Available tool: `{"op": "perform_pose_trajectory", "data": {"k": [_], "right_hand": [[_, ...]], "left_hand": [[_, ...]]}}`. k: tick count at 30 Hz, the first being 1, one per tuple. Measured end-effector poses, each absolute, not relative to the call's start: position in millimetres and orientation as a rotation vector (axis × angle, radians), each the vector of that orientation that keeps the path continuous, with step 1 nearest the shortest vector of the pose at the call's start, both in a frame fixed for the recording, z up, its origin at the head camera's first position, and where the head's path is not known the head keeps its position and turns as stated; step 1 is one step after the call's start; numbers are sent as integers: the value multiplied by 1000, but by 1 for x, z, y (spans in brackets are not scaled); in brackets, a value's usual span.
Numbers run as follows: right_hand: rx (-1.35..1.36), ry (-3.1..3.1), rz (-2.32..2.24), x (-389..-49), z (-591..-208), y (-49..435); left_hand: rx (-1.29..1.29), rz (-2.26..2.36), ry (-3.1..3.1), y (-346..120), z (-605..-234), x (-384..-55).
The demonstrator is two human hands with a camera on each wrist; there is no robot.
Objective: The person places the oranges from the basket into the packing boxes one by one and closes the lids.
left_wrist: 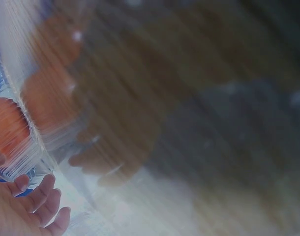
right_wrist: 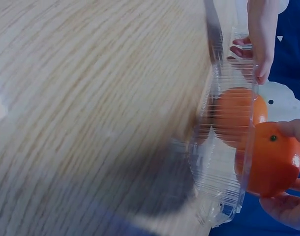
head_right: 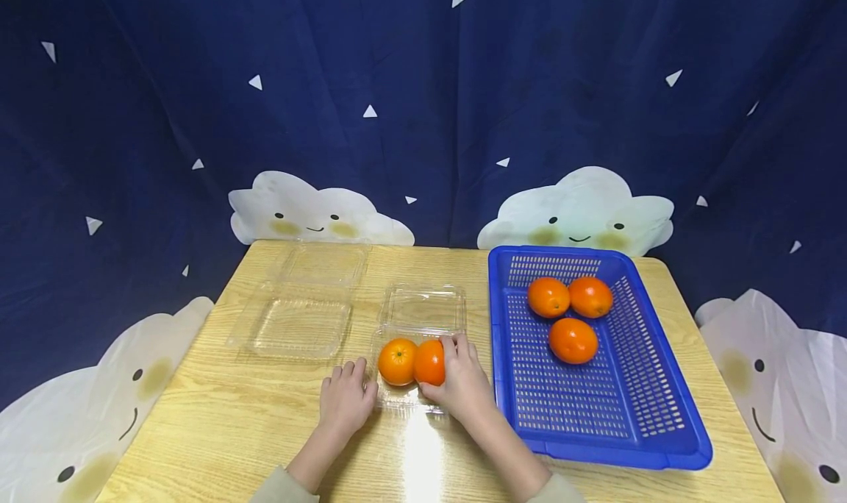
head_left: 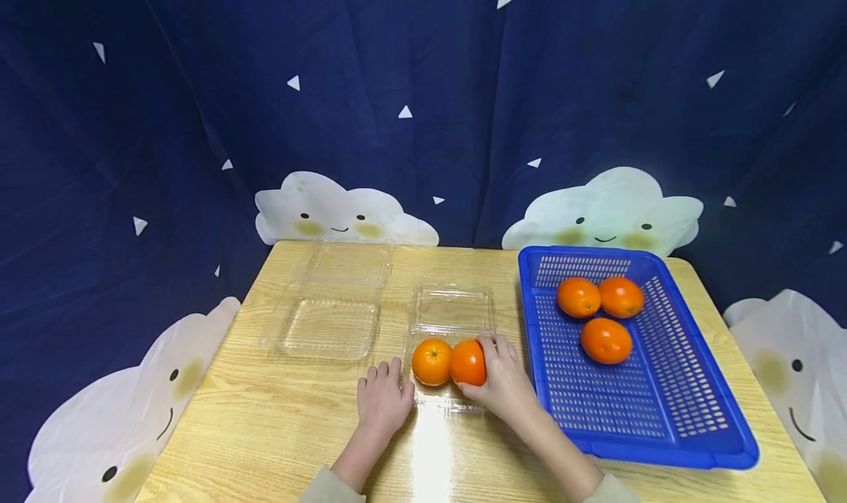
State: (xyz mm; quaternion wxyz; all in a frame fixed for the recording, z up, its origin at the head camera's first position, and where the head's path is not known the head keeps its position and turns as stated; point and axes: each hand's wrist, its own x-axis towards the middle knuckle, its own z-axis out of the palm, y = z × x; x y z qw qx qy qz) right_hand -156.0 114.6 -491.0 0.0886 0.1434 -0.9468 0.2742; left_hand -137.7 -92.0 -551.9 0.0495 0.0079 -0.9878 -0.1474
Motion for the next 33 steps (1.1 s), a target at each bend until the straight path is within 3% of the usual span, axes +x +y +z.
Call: {"op": "perform_pose_trajectory", "data": {"k": [33], "right_hand": [[409,-2929,729,-156,-506,111]], "left_hand": [[22,-444,-2982,-92,-553,-137]]}}
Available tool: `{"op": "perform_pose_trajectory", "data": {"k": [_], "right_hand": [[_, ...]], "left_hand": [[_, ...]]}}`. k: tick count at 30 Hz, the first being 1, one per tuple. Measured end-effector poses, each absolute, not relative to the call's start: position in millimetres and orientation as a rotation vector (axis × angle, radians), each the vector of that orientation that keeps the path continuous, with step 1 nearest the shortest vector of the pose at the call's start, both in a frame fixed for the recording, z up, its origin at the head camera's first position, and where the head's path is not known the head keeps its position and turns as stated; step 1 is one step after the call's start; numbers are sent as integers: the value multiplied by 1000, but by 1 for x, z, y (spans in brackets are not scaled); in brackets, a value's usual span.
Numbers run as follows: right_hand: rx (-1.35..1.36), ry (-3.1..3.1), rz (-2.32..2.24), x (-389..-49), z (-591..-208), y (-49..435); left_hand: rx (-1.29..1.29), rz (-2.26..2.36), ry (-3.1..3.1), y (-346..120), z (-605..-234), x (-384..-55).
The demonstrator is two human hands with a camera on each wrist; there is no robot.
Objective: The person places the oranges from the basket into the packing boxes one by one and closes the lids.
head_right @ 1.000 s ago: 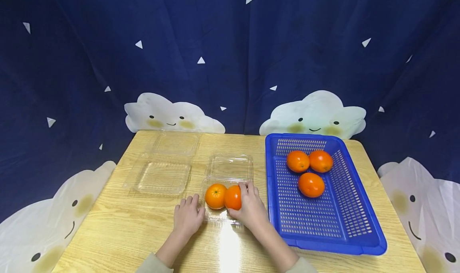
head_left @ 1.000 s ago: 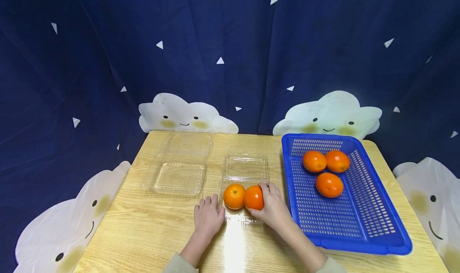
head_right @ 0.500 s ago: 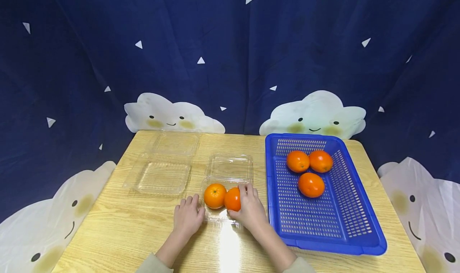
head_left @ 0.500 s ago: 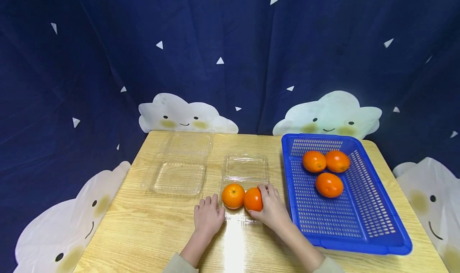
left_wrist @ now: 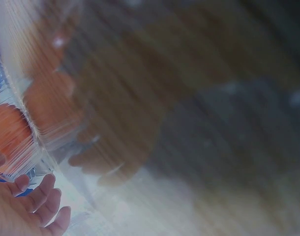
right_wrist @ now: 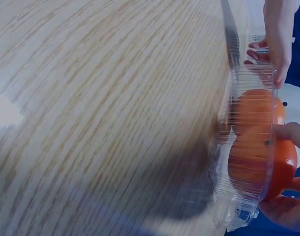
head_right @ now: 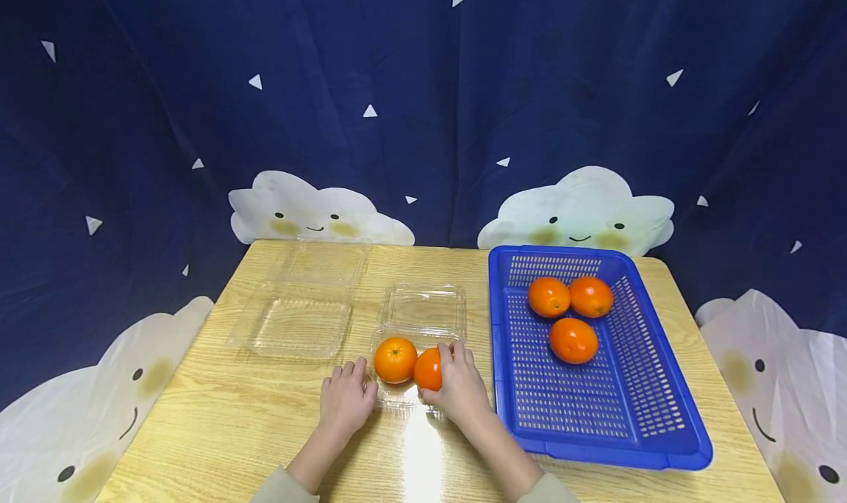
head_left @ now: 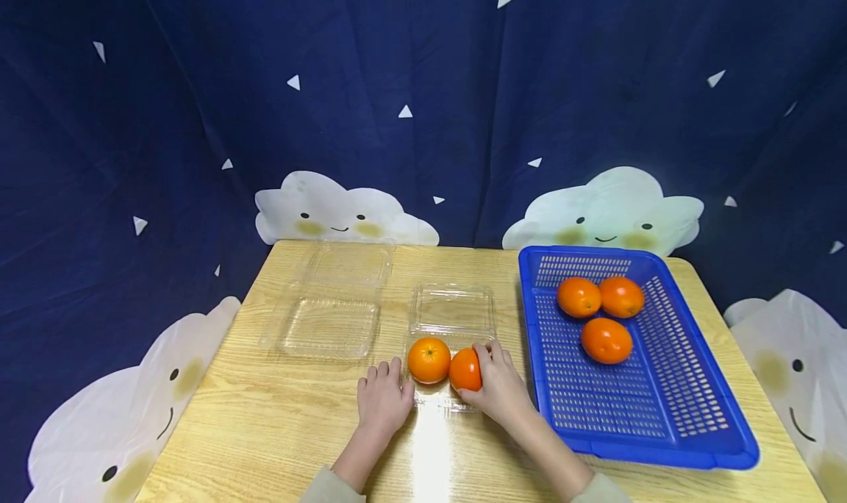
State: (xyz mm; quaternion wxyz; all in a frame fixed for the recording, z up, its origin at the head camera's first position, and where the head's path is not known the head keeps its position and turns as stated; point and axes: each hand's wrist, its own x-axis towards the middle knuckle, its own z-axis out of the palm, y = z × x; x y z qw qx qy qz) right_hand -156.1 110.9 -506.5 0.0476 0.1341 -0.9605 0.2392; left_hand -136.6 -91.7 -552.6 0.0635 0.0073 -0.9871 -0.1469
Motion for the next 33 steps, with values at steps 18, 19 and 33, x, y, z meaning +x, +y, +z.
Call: {"op": "perform_pose_trajectory", "data": {"k": [18,19,33], "right_hand": [[435,-2977,693,-154,-514,109],[436,-2979,694,-154,-514,109],[447,-3015,707,-154,-510,109]], "left_hand": [[16,-436,-2982,-92,-552,-137],[15,-437,-2983,-92,-551,-137],[16,-447,-2982,-92,-551,-137]]}}
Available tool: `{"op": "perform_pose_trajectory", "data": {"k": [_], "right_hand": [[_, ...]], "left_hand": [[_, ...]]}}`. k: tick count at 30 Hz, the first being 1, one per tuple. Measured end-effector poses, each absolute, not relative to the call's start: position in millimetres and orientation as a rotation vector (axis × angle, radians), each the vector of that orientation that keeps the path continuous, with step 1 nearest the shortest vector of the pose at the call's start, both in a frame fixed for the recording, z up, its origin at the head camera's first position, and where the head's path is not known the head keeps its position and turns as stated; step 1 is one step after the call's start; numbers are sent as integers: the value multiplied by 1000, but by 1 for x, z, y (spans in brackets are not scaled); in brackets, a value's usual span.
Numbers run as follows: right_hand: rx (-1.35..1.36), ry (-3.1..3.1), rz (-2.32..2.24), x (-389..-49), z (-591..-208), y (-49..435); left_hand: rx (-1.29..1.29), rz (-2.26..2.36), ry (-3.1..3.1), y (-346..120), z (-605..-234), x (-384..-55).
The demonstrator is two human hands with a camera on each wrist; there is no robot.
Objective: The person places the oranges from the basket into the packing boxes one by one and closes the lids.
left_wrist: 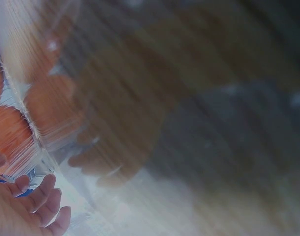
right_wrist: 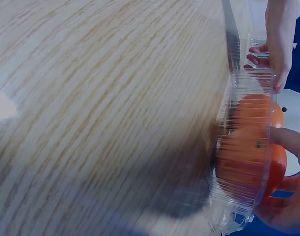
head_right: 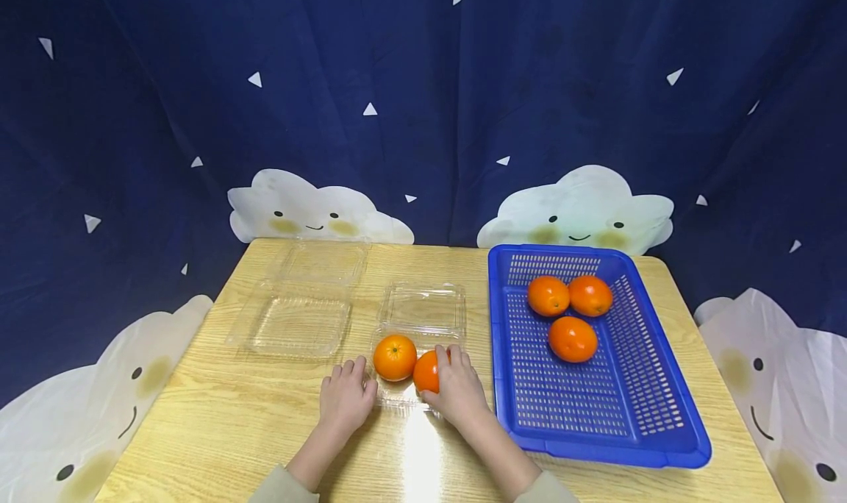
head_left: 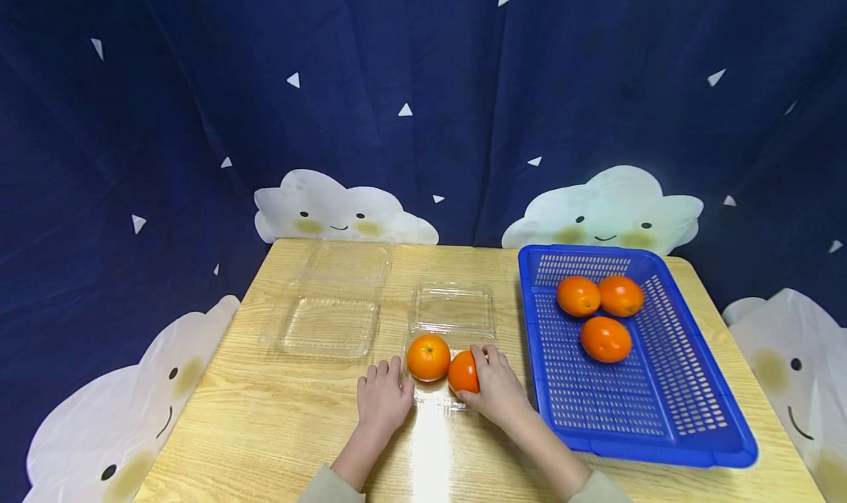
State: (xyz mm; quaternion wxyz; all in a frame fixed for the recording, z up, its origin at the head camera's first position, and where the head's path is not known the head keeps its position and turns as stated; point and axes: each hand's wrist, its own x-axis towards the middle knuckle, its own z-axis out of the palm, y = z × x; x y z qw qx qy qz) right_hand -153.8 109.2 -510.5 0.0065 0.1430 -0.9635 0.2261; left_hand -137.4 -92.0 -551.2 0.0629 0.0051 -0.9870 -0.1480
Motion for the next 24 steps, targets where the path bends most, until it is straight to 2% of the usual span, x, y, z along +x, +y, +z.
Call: {"op": "perform_pose_trajectory", "data": {"k": [24], "right_hand": [[562,-2928,924,-168,-445,124]], "left_hand": [[32,-433,-2986,-91,-554,-139]]}}
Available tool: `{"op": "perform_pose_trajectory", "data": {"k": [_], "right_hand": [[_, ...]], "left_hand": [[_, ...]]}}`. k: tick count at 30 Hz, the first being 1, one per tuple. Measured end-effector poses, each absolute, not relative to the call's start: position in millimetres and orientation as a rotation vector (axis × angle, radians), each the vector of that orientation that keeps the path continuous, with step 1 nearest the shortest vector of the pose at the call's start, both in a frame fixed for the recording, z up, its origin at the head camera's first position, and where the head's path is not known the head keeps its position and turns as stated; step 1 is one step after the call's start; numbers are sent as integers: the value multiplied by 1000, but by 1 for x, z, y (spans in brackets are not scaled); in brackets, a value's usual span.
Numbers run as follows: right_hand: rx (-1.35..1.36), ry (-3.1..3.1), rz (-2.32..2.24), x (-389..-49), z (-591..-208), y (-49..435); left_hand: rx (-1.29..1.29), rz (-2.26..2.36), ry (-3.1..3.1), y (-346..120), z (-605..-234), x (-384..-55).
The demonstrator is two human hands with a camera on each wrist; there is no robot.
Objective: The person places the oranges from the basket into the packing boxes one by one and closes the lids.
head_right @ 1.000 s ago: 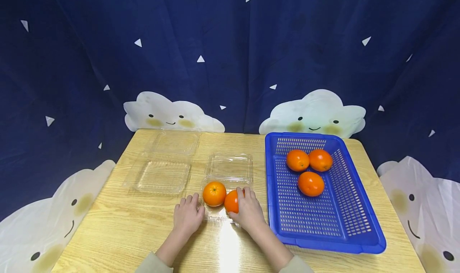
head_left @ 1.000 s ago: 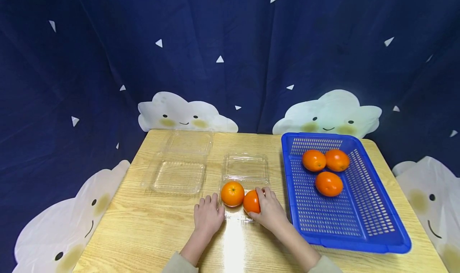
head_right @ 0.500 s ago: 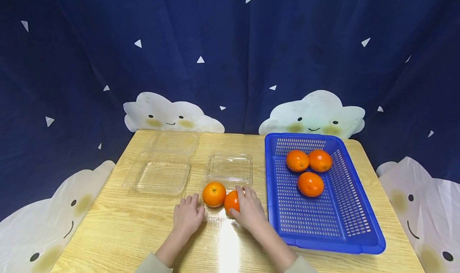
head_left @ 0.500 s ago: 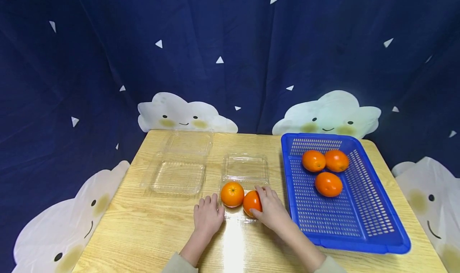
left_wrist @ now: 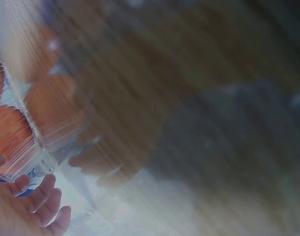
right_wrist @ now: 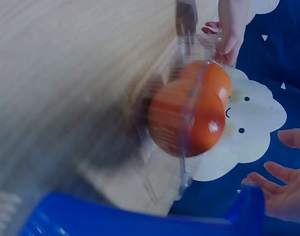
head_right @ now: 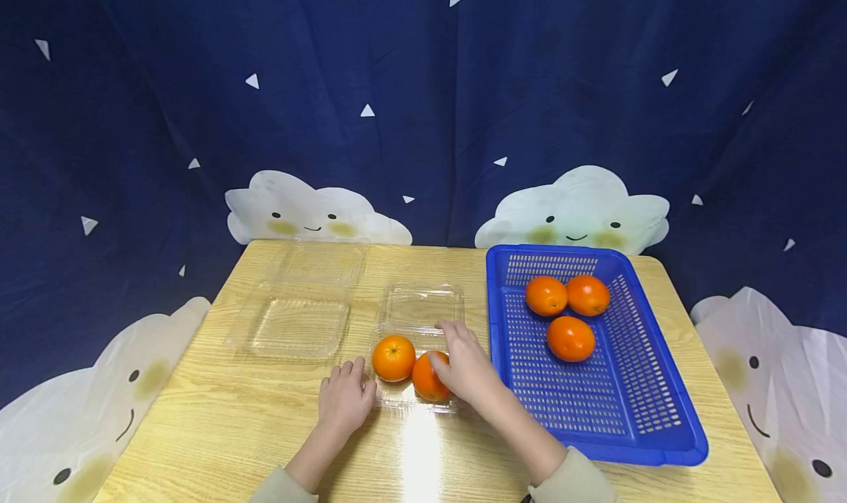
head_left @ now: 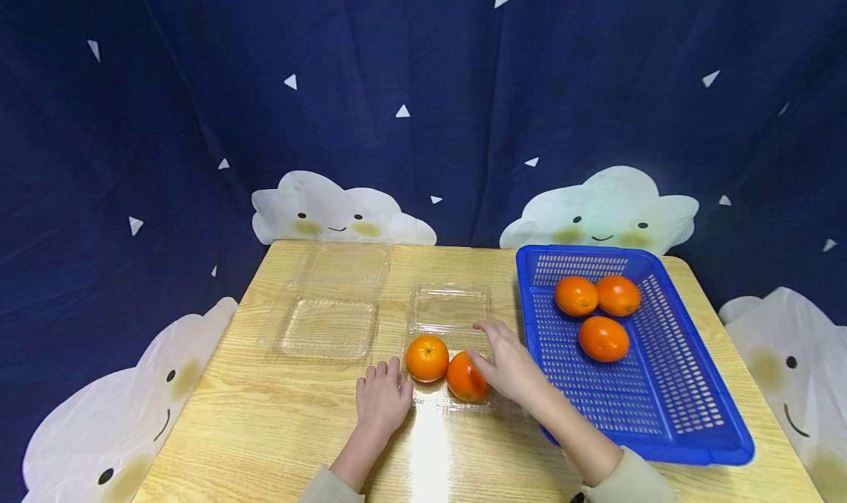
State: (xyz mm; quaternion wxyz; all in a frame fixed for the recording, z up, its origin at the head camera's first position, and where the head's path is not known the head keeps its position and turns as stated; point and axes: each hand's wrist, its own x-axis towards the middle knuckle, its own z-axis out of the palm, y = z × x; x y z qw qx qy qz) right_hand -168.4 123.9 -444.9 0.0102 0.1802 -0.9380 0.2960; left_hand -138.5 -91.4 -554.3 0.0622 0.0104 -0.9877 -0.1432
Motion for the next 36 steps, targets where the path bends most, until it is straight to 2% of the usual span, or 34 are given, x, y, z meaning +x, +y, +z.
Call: {"op": "perform_pose_trajectory", "data": {"k": [16,28,36], "right_hand": [[677,-3014,902,-199,-424,123],[641,-3059,952,-251,-439,129],[521,-3124,1064,-276,-453,124]], "left_hand": [[42,-453,-2990,-92,-553,-138],[36,-454,-2999,-91,-552,-138],[34,-455,-2990,-91,-552,-138]]}}
